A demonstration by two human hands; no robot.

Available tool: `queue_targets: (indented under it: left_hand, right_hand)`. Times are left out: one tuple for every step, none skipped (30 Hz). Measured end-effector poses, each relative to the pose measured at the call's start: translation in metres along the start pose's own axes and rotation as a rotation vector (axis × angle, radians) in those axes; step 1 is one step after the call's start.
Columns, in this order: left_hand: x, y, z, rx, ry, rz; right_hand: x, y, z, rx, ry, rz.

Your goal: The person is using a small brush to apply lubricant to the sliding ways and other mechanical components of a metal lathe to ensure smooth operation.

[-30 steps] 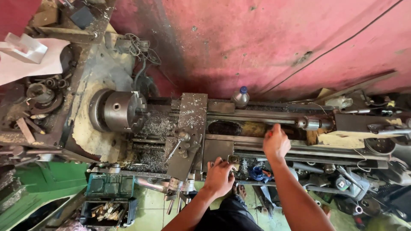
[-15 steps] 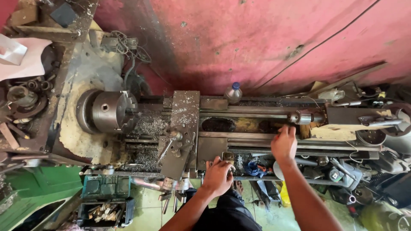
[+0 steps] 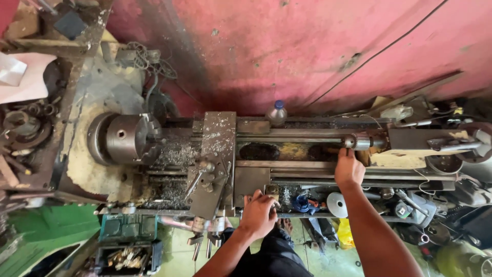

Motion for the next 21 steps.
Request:
queue_targets:
  left_hand:
    - [-0.003, -0.003, -0.003, 0.009, -0.002, -0.002]
    - [-0.005, -0.006, -0.001, 0.019, -0.009, -0.001]
    - [-0.006, -0.008, 0.002, 0.029, -0.015, 0.001]
    - [0.000, -0.002, 0.002, 0.021, -0.015, 0.000]
    - [0.006, 0.003, 0.001, 0.066, -0.089, -0.014]
    - [0.012, 0.007, -0.002, 0.121, -0.161, -0.027]
    - [0.007, 0.006, 0.001, 0.123, -0.158, -0.029]
    - [0.002, 0.004, 0.003, 0.095, -0.122, -0.014]
    - [-0.003, 0.003, 0.005, 0.066, -0.086, 0.000]
    - [-0.001, 0.005, 0.006, 0.069, -0.086, -0.001]
    - [0.000, 0.007, 0.007, 0.071, -0.101, 0.011]
    - [0.001, 0.009, 0.005, 0.076, -0.120, 0.022]
    - [-0.003, 0.008, 0.001, 0.081, -0.124, 0.021]
    - [-0.003, 0.007, 0.002, 0.065, -0.101, 0.021]
    - [-0.004, 0.006, 0.004, 0.050, -0.077, 0.022]
    - [-0.002, 0.006, 0.004, 0.048, -0.077, 0.025]
    - [-0.001, 0.005, 0.005, 0.060, -0.079, 0.014]
    - [-0.002, 0.005, 0.004, 0.072, -0.086, 0.001]
    - [-0.004, 0.005, 0.003, 0.069, -0.091, 0.002]
    - [-0.003, 0.004, 0.003, 0.065, -0.083, -0.013]
    - [-0.002, 0.002, 0.003, 0.062, -0.076, -0.027]
  right_hand:
    - [-0.004, 0.002, -0.007, 0.007, -0.007, 0.001]
    - [-0.004, 0.006, -0.010, 0.061, 0.077, 0.069]
    - [-0.004, 0.010, -0.013, 0.116, 0.163, 0.137]
    - [-0.002, 0.011, -0.019, 0.110, 0.166, 0.133]
    - [0.001, 0.011, -0.025, 0.189, 0.152, 0.083]
    - [0.001, 0.007, -0.030, 0.278, 0.134, 0.037]
    - [0.007, 0.003, -0.033, 0.281, 0.135, 0.036]
    - [0.011, 0.000, -0.036, 0.167, 0.085, 0.040]
    - [0.015, -0.003, -0.039, 0.053, 0.035, 0.043]
    - [0.021, -0.006, -0.035, 0.056, 0.034, 0.043]
    - [0.027, -0.006, -0.032, -0.038, 0.031, 0.033]
    - [0.031, -0.008, -0.032, -0.133, 0.022, 0.024]
    - [0.022, -0.002, -0.032, -0.131, 0.016, 0.024]
    - [0.015, 0.004, -0.026, -0.125, 0.158, 0.153]
    - [0.009, 0.010, -0.020, -0.118, 0.300, 0.283]
    - [0.005, 0.012, -0.017, -0.120, 0.302, 0.285]
    - [0.002, 0.014, -0.014, -0.098, 0.400, 0.402]
    - [-0.001, 0.018, -0.014, -0.080, 0.496, 0.516]
    - [0.003, 0.015, -0.023, -0.085, 0.495, 0.515]
    - [0.007, 0.009, -0.026, -0.061, 0.381, 0.460]
    - [0.011, 0.003, -0.030, -0.038, 0.268, 0.404]
Point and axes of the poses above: each hand's wrist, its own z-axis towards the middle knuckle, its own x-axis out of the back of the hand, y = z × x, the point moved 1 cm from there along z, towards the middle knuckle, and after that the axes turned 14 degrees about x, right-handed, at the moved point
